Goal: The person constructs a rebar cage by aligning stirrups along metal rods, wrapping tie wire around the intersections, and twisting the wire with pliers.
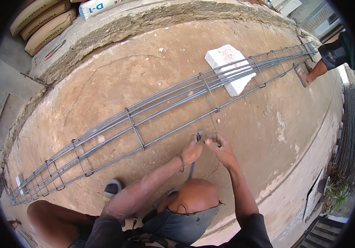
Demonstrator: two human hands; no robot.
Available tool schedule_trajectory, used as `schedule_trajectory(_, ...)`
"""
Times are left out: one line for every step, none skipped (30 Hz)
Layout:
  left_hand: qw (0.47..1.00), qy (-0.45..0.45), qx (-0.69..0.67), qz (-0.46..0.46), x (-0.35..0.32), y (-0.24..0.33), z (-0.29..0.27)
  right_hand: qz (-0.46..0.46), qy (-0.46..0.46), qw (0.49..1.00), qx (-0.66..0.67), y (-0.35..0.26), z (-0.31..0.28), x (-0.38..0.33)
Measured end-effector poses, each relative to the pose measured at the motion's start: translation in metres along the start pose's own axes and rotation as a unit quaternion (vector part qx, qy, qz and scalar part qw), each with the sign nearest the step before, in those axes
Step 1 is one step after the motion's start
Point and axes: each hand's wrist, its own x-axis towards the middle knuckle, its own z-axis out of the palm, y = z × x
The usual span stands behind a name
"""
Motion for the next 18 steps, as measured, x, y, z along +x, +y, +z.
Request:
schedule_trajectory(0.998, -0.007, -0.067, -0.01, 0.007, 0.01, 0.015, -0.024, -0.003, 1.0, 0.006, 0.012, -0.003, -0.013)
schedule_trajectory(0.99, -0.043, -0.134, -0.032, 0.005, 0.031, 0.036, -0.042, 0.004, 0.999, 0.006, 0.023, -0.013, -0.028)
schedule_trajectory(0.977, -0.074, -0.195, -0.052, 0.004, 0.055, 0.048, -0.036, 0.01, 0.999, 0.011, 0.026, -0.02, -0.038)
schedule_trajectory(0.976, -0.133, -0.169, -0.04, 0.007, 0.068, 0.052, -0.066, 0.04, 0.997, 0.006, 0.019, -0.023, -0.046)
schedule_trajectory(0.971, -0.193, -0.138, -0.028, 0.01, 0.082, 0.052, -0.084, 0.061, 0.995, 0.012, 0.019, -0.029, -0.052)
schedule_trajectory(0.971, -0.239, -0.007, -0.009, 0.012, 0.103, 0.055, -0.096, 0.089, 0.991, 0.009, 0.02, -0.041, -0.062)
schedule_trajectory(0.952, -0.278, 0.13, 0.007, 0.016, 0.125, 0.051, -0.024, 0.124, 0.991, 0.036, 0.032, -0.053, -0.066)
schedule_trajectory(0.906, -0.297, 0.298, 0.046, 0.015, 0.155, 0.045, 0.05, 0.159, 0.984, 0.067, 0.042, -0.061, -0.073)
schedule_trajectory(0.83, -0.311, 0.455, 0.087, 0.016, 0.181, 0.039, 0.054, 0.177, 0.979, 0.088, 0.041, -0.065, -0.085)
schedule_trajectory(0.777, -0.255, 0.543, 0.193, 0.026, 0.194, 0.021, 0.082, 0.189, 0.969, 0.133, 0.032, -0.064, -0.095)
schedule_trajectory(0.701, -0.204, 0.611, 0.305, 0.041, 0.201, 0.006, 0.111, 0.208, 0.956, 0.172, 0.032, -0.067, -0.104)
schedule_trajectory(0.713, -0.157, 0.587, 0.351, 0.054, 0.201, -0.013, 0.108, 0.227, 0.949, 0.192, 0.044, -0.068, -0.115)
schedule_trajectory(0.721, -0.112, 0.609, 0.31, 0.067, 0.201, -0.039, 0.087, 0.247, 0.952, 0.161, 0.06, -0.06, -0.123)
schedule_trajectory(0.693, -0.098, 0.656, 0.284, 0.071, 0.207, -0.063, 0.068, 0.265, 0.953, 0.128, 0.074, -0.052, -0.132)
schedule_trajectory(0.698, -0.042, 0.658, 0.279, 0.084, 0.205, -0.087, 0.089, 0.266, 0.953, 0.114, 0.07, -0.051, -0.146)
schedule_trajectory(0.704, 0.011, 0.653, 0.277, 0.105, 0.195, -0.109, 0.085, 0.28, 0.948, 0.126, 0.076, -0.047, -0.156)
schedule_trajectory(0.719, 0.054, 0.625, 0.3, 0.125, 0.183, -0.134, 0.084, 0.292, 0.942, 0.142, 0.083, -0.041, -0.164)
schedule_trajectory(0.735, 0.09, 0.588, 0.324, 0.146, 0.172, -0.15, 0.087, 0.306, 0.936, 0.153, 0.09, -0.037, -0.173)
